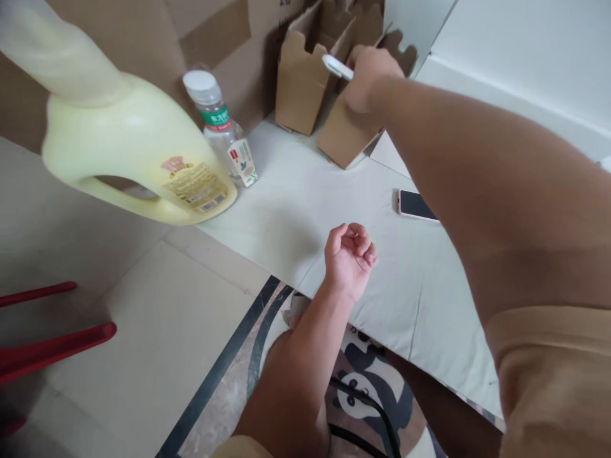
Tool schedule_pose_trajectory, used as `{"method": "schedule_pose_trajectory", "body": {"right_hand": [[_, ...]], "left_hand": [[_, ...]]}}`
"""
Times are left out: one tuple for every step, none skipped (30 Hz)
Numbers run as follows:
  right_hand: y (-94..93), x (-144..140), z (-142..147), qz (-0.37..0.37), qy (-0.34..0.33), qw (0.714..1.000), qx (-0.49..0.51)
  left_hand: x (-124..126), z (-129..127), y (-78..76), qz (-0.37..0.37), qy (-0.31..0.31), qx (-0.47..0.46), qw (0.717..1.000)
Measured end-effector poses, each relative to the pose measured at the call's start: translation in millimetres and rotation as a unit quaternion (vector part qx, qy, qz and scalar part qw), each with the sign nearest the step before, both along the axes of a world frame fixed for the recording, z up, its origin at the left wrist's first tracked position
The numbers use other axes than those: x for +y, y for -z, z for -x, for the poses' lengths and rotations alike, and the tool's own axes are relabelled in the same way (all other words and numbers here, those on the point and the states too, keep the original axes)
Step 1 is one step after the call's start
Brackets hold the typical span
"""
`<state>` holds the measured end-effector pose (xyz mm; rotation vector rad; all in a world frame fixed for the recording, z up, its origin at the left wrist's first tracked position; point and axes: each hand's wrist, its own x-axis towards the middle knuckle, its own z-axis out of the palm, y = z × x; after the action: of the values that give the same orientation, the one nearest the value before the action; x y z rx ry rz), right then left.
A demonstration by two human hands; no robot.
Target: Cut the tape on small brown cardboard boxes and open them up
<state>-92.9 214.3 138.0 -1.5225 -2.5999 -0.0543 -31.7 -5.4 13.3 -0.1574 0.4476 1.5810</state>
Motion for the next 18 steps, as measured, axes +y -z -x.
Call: {"method": "schedule_pose_trajectory", "body": {"right_hand": [[1.3,-1.1,2.3,-0.002,-0.006,1.0,0.006],[2.3,-1.9,5.6,-0.003,-0.013,1.0,0.01],[2.9,-2.4,9.9,-0.001,-0.02,1.0,0.011],[3.1,-2.4,15.0,0.006,-0.024,1.0,0.008],[3.0,-1.9,20.5,0.015,-0.026,1.0,0.002],[2.9,-0.7,26.2,0.025,-0.024,0.999,-0.005],[2.8,1.1,31.8,0.035,-0.024,0.999,-0.011],[2.9,3.5,37.0,0.042,-0.024,0.999,-0.016],[3.4,6.6,41.7,0.045,-0.025,0.998,-0.019],[4.2,10.0,45.7,0.044,-0.025,0.999,-0.02],[5.4,13.7,48.8,0.04,-0.024,0.999,-0.021],[6.8,17.4,51.1,0.033,-0.022,0.999,-0.023],[8.3,20.9,52.5,0.028,-0.02,0.999,-0.028],[9.6,23.7,53.0,0.024,-0.02,0.999,-0.035],[10.7,25.7,52.6,0.022,-0.024,0.999,-0.041],[11.4,26.5,51.5,0.019,-0.026,0.998,-0.045],[11.8,26.2,49.6,0.018,-0.029,0.998,-0.047],[11.7,24.8,47.3,0.016,-0.027,0.998,-0.046]], "left_hand": [[0.8,-0.5,-0.1,-0.002,-0.001,-0.001,1.0],[2.0,-0.7,0.0,-0.003,0.0,-0.003,1.0],[3.4,-0.7,0.1,-0.002,0.001,-0.004,1.0],[5.0,-0.4,0.4,0.0,0.003,-0.004,1.0],[6.5,0.2,0.9,0.002,0.006,-0.004,1.0],[7.9,1.1,1.4,0.005,0.007,-0.003,1.0],[9.1,2.3,2.1,0.006,0.008,-0.003,1.0],[10.1,3.9,2.8,0.007,0.006,-0.003,1.0],[10.8,5.7,3.4,0.006,0.004,-0.003,1.0],[11.2,7.8,4.0,0.006,0.002,-0.003,1.0],[11.3,10.0,4.6,0.006,0.001,-0.003,1.0],[11.1,12.1,5.0,0.007,0.001,-0.002,1.0],[10.8,14.1,5.3,0.01,0.001,-0.001,1.0],[10.3,15.9,5.4,0.013,0.001,0.001,1.0],[9.7,17.3,5.4,0.017,0.001,0.002,1.0],[9.0,18.3,5.3,0.021,0.001,0.003,1.0],[8.2,19.0,5.1,0.022,0.0,0.003,1.0],[7.4,19.2,4.8,0.021,-0.002,0.002,1.0]]}}
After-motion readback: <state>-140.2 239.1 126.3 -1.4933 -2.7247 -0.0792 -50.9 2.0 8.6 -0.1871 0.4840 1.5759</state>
